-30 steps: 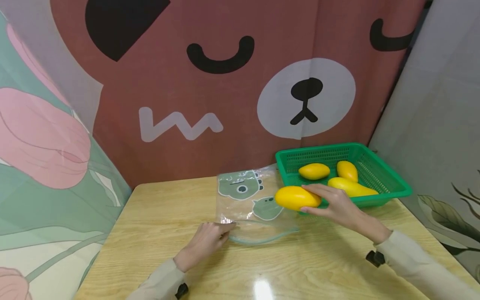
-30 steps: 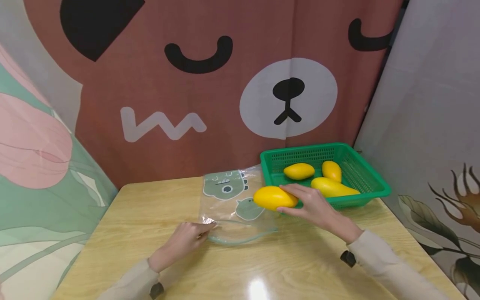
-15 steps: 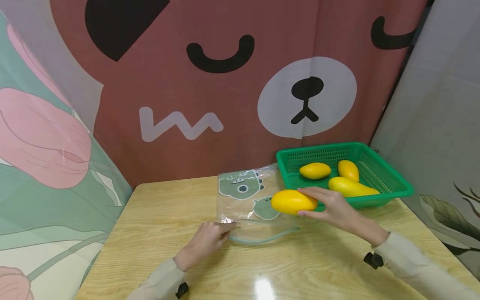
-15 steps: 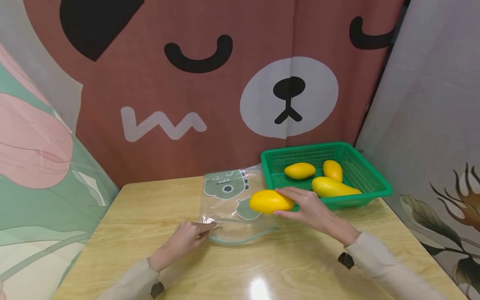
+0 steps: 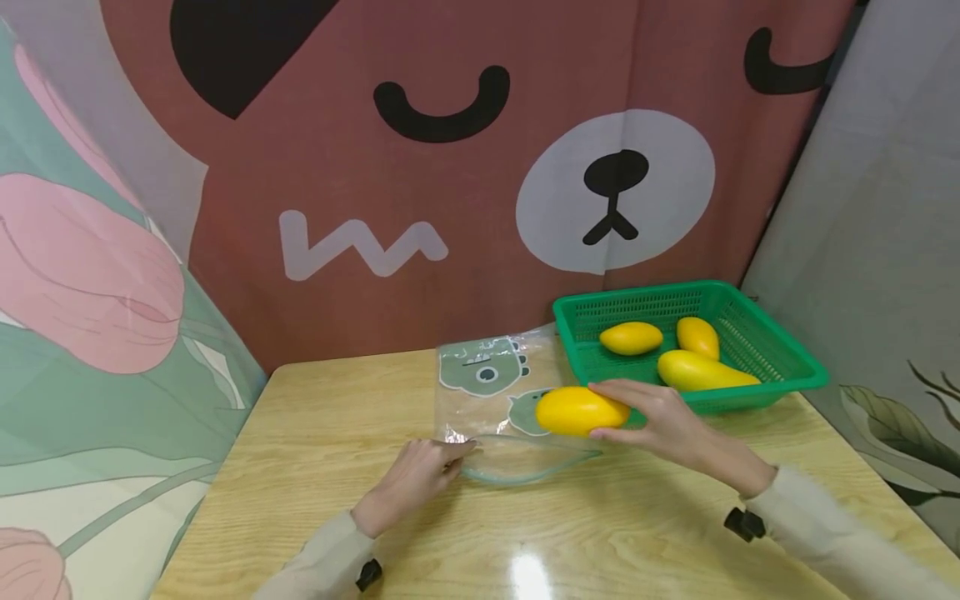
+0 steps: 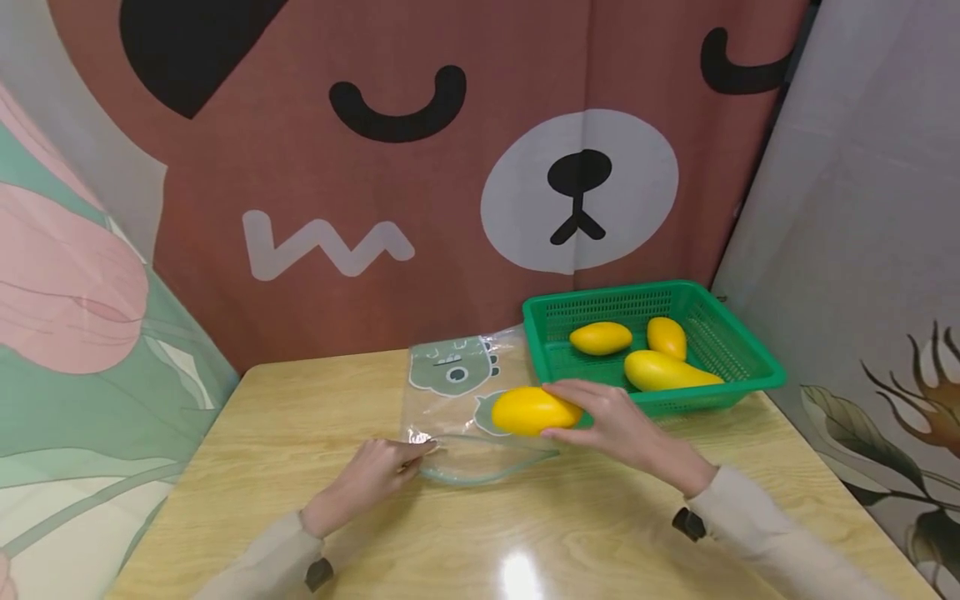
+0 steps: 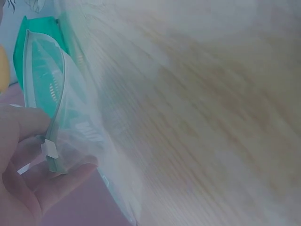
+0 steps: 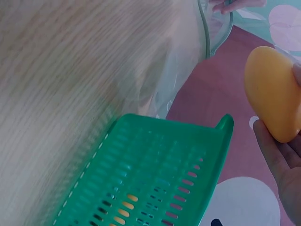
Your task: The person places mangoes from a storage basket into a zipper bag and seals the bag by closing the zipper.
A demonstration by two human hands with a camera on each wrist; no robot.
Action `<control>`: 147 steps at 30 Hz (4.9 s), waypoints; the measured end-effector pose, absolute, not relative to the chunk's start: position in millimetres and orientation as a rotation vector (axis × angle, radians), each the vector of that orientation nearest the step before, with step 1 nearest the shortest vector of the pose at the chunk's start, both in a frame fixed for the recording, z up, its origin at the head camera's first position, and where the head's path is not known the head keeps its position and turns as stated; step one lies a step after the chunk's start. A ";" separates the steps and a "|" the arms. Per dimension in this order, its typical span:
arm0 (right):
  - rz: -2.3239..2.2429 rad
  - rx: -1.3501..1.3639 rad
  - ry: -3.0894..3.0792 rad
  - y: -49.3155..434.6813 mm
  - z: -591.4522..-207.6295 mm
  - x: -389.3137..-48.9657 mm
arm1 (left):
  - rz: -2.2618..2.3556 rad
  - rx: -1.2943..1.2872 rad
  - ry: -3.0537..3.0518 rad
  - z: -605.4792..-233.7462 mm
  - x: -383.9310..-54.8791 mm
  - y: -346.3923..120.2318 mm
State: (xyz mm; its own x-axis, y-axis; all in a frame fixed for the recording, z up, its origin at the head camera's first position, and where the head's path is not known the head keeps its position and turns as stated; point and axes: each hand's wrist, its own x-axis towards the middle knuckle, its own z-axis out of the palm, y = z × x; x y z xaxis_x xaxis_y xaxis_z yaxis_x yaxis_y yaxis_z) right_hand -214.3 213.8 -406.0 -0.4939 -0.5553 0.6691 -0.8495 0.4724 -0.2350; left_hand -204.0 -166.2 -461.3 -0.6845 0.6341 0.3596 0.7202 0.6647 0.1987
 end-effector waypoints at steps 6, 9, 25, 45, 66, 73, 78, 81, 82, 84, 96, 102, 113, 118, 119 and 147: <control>0.783 1.216 -2.180 207.4 -408.1 -211.4 | -0.468 -1.082 -2.622 -461.7 -204.7 -164.3; 0.797 1.224 -2.169 204.1 -409.0 -210.4 | -0.460 -1.079 -2.624 -461.5 -204.4 -163.7; 0.817 1.274 -2.173 176.5 -415.5 -199.9 | -0.490 -1.060 -2.640 -460.7 -203.8 -164.5; 0.770 1.267 -2.161 161.2 -420.9 -198.4 | -0.527 -1.088 -2.649 -455.4 -206.2 -164.4; 0.694 1.257 -2.174 149.4 -424.3 -195.6 | -0.519 -1.080 -2.633 -453.9 -207.4 -160.6; 0.579 1.282 -2.120 141.8 -428.9 -195.0 | -0.476 -1.083 -2.603 -453.4 -206.6 -161.1; 0.558 1.271 -2.133 138.5 -432.0 -193.4 | -0.458 -1.102 -2.561 -454.9 -206.1 -161.0; 0.555 1.263 -2.149 137.0 -433.6 -192.9 | -0.452 -1.112 -2.544 -456.6 -206.3 -161.0; 0.551 1.262 -2.153 136.4 -434.0 -192.7 | -0.449 -1.111 -2.540 -457.2 -206.4 -161.2; 0.544 1.262 -2.159 135.3 -434.8 -192.5 | -0.445 -1.107 -2.533 -457.5 -206.4 -161.3; 0.478 1.259 -2.194 130.9 -437.2 -193.9 | -0.469 -1.086 -2.585 -451.8 -206.2 -160.3; 0.426 1.251 -2.200 128.6 -440.2 -196.1 | -0.473 -1.092 -2.577 -450.0 -206.1 -159.8; 0.363 1.266 -2.225 123.3 -445.3 -195.0 | -0.473 -1.105 -2.605 -453.7 -204.0 -159.2; 0.321 1.284 -2.231 121.8 -445.3 -193.5 | -0.464 -1.095 -2.614 -455.2 -202.5 -158.3; 0.307 1.285 -2.233 121.5 -445.1 -193.1 | -0.456 -1.094 -2.613 -455.7 -202.4 -158.2; 0.347 1.264 -2.545 118.2 -421.7 -164.6 | -0.491 -1.087 -2.647 -460.1 -201.8 -156.6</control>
State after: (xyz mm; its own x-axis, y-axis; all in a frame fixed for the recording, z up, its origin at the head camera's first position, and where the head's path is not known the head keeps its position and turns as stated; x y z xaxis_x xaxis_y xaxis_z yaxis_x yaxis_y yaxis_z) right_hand -164.6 118.2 -421.7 -0.5790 -0.7366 0.3496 -0.8033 0.5887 -0.0900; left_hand -201.8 -156.6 -460.1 -0.6953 0.6331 0.3401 0.7130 0.6673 0.2154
